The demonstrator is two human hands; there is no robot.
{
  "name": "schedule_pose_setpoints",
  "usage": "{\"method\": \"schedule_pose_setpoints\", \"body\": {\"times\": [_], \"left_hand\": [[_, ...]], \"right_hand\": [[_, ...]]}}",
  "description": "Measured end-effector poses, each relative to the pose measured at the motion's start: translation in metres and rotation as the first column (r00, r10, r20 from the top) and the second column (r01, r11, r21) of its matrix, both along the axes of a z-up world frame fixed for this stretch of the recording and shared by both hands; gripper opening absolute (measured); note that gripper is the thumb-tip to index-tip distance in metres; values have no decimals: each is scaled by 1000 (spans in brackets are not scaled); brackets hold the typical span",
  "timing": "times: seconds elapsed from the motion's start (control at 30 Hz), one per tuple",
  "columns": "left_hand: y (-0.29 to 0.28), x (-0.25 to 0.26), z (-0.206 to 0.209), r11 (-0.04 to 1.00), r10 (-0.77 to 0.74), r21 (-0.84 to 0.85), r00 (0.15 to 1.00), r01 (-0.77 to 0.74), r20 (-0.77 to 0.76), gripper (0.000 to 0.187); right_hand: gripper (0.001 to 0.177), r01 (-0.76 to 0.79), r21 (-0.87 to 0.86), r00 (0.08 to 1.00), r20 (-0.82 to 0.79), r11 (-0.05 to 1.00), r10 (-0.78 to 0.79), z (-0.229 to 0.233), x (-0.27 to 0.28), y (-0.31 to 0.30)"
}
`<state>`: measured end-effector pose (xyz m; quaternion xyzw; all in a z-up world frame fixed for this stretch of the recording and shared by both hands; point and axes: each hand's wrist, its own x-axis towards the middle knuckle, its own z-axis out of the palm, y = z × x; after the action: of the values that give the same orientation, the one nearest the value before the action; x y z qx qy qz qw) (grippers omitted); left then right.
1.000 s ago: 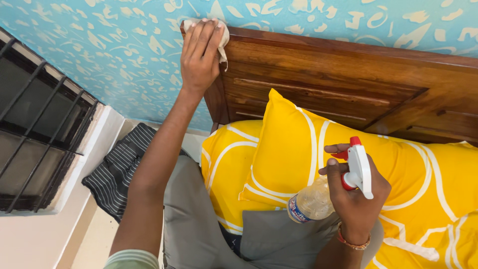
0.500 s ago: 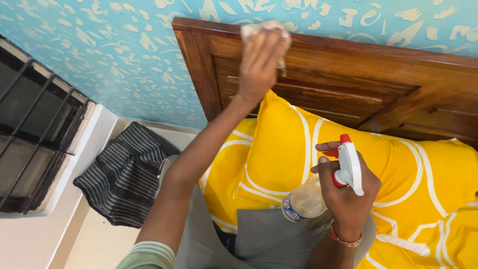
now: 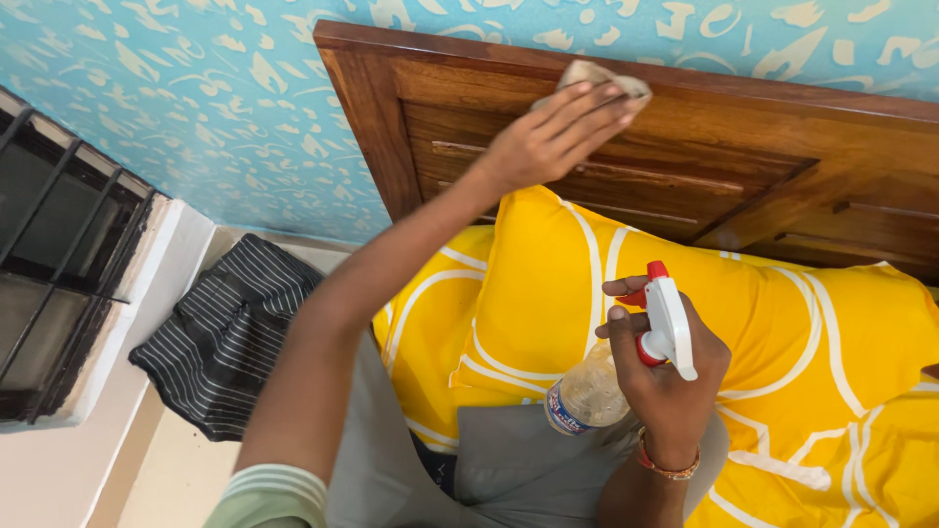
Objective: The person sits on a bed and wipes a wooden headboard with a cloth while holding a spray bottle. They repeatedly spray the surface and wipe it down in a continuous motion.
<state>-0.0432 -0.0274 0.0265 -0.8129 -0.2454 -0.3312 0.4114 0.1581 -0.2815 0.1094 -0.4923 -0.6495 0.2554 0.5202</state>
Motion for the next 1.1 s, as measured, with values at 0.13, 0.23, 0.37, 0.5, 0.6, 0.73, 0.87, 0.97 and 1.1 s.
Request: {"method": "schedule_pose_setpoints", "body": {"times": [0.13, 0.23, 0.37, 0.5, 0.6, 0.73, 0.87, 0.97, 1.1], "left_hand": [[-16, -68, -9, 995, 98, -21, 989, -101, -114, 47], [-25, -116, -16, 977, 213, 8, 974, -213, -70, 49], [-39, -183, -24, 959, 282, -67, 947, -275, 153, 48], [-48, -207, -40, 942, 337, -144, 852, -304, 400, 47], [-50, -201, -53, 936, 345, -287, 704, -206, 620, 52], [-52, -175, -47, 974, 225, -191, 587, -120, 778, 65], [-51, -159, -26, 985, 169, -163, 502, -56, 848, 70], [-41, -169, -6, 989, 136, -146, 468, -16, 873, 64], [-27, -175, 16, 989, 149, -111, 598, -101, 787, 57]], "right_hand": [[28, -12, 0, 999, 34, 1000, 12, 1, 0, 0], [27, -24, 11, 999, 33, 1000, 23, 1, 1, 1], [31, -35, 44, 999, 38, 998, 33, 1, 3, 2], [32, -29, 18, 999, 36, 999, 28, 2, 0, 3], [27, -12, -1, 997, 71, 1000, 12, 2, -2, 2], [24, -17, -3, 999, 51, 1000, 17, 2, 0, -1], [28, -16, -2, 1000, 25, 1000, 17, 3, 5, 1], [29, -27, 0, 999, 19, 1000, 27, 3, 7, 4], [31, -39, -5, 999, -11, 999, 39, 1, 8, 6]]}}
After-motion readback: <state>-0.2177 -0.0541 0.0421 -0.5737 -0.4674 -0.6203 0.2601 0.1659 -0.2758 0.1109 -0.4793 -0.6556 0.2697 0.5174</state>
